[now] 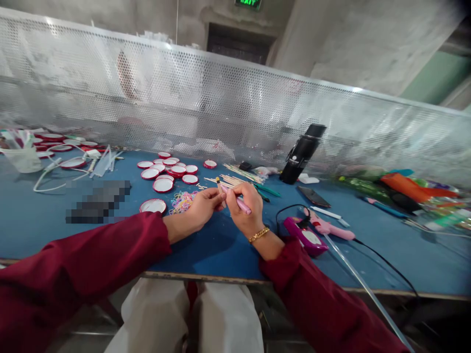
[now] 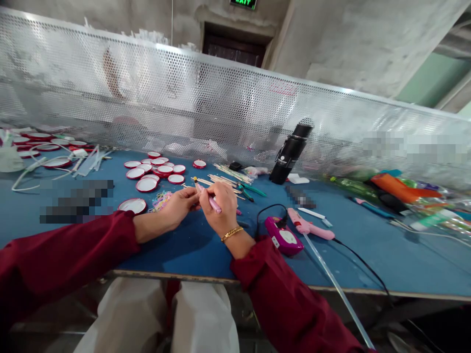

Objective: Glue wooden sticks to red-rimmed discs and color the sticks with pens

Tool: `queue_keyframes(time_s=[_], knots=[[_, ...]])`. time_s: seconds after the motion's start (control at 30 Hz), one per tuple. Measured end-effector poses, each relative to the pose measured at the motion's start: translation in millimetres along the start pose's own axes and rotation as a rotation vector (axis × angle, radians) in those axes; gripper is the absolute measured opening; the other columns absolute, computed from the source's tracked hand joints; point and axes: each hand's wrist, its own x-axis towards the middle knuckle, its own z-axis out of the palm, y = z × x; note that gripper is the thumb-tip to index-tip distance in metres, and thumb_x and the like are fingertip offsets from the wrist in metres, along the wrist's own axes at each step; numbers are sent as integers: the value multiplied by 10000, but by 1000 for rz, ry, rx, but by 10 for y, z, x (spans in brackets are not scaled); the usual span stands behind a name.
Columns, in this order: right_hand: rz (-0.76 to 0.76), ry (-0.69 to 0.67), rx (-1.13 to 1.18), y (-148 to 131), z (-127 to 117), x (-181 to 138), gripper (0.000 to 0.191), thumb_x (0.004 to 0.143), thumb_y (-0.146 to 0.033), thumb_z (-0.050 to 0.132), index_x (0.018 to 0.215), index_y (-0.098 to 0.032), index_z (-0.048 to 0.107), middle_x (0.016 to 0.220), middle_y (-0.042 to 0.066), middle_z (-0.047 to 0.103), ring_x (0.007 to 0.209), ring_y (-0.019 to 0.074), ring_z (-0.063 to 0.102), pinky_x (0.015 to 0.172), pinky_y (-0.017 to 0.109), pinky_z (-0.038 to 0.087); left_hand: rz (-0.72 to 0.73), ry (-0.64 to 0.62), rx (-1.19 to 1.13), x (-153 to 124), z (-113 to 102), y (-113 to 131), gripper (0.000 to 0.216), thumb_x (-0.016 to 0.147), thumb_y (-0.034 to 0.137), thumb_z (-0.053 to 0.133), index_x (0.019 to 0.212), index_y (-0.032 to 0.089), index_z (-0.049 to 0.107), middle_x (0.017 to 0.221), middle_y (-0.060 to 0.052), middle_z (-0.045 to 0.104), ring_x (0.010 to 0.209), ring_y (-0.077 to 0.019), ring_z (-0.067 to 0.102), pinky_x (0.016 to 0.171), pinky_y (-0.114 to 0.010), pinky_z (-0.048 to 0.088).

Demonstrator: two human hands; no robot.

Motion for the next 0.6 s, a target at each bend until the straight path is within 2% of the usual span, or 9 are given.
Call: queue_keyframes(time_s=[0.27, 0.6], knots=[[-44, -21, 0, -15, -6, 10, 153, 853, -226, 538, 712, -224, 481, 683, 6, 560, 690, 164, 525, 687, 323, 425, 27, -19, 28, 12, -1, -20, 365, 717, 485, 676, 636, 158, 535, 658, 13, 494, 589, -88, 384, 554, -231, 312], [-33, -18, -13, -12, -9, -1, 148, 854, -237, 534, 714, -224, 488, 685, 7, 565, 691, 164, 523, 695, 325, 424, -9, 49, 108, -15, 25, 48, 374, 707, 483, 682, 609, 158, 527, 647, 9, 522, 569, -85, 374, 530, -223, 284]])
